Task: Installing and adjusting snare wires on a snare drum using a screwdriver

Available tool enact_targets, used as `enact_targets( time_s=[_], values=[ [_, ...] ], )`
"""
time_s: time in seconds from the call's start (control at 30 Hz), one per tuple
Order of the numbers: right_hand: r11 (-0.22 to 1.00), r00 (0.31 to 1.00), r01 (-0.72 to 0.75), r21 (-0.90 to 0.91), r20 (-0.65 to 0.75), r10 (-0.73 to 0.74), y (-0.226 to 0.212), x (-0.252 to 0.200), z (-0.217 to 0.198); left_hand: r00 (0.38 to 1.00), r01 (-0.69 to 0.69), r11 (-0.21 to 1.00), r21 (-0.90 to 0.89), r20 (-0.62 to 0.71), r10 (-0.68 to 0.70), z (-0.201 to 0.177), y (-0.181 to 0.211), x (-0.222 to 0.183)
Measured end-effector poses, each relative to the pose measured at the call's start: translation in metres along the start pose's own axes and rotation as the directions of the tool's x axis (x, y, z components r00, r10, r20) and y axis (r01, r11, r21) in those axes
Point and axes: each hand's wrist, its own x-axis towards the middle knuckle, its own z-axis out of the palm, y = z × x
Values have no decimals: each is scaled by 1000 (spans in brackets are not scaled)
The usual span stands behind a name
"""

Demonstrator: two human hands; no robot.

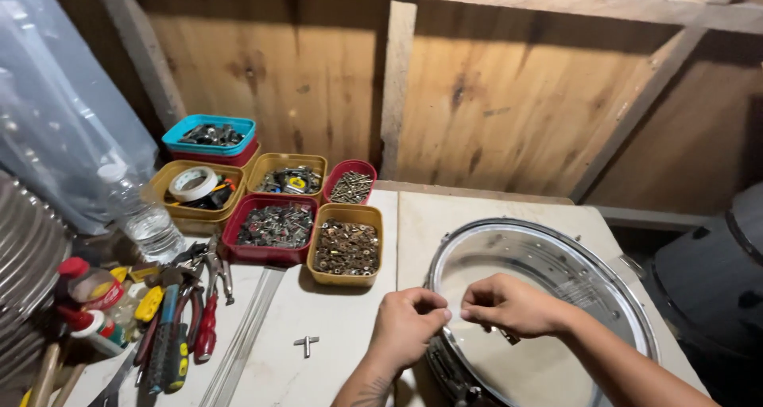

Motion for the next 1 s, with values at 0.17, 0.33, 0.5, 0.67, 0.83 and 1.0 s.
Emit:
enact_targets(
  time_s=[0.17,0.33,0.5,0.67,0.83,1.0],
  values=[
    [997,997,-72,-41,-33,71,4,7,-1,999,2,994,108,45,-7,-5,0,-6],
    [983,999,34,-180,-3,-35,7,11,-2,986,109,988,107,117,-122,-16,20,-23],
    [969,999,40,-244,2,-41,-1,9,5,990,108,991,81,84,-115,-11,2,-19],
    [937,991,110,-331,-37,-129,14,15,0,996,89,995,-37,32,-87,-13,-14,-14],
    [914,992,-10,-405,-121,-42,11,5,-4,988,106,984,-145,-97,-121,-18,-53,-8],
    [854,990,-52,-518,-141,-25,12,4,1,956,242,951,-192,-121,-267,-12,-96,-9]
  ],
)
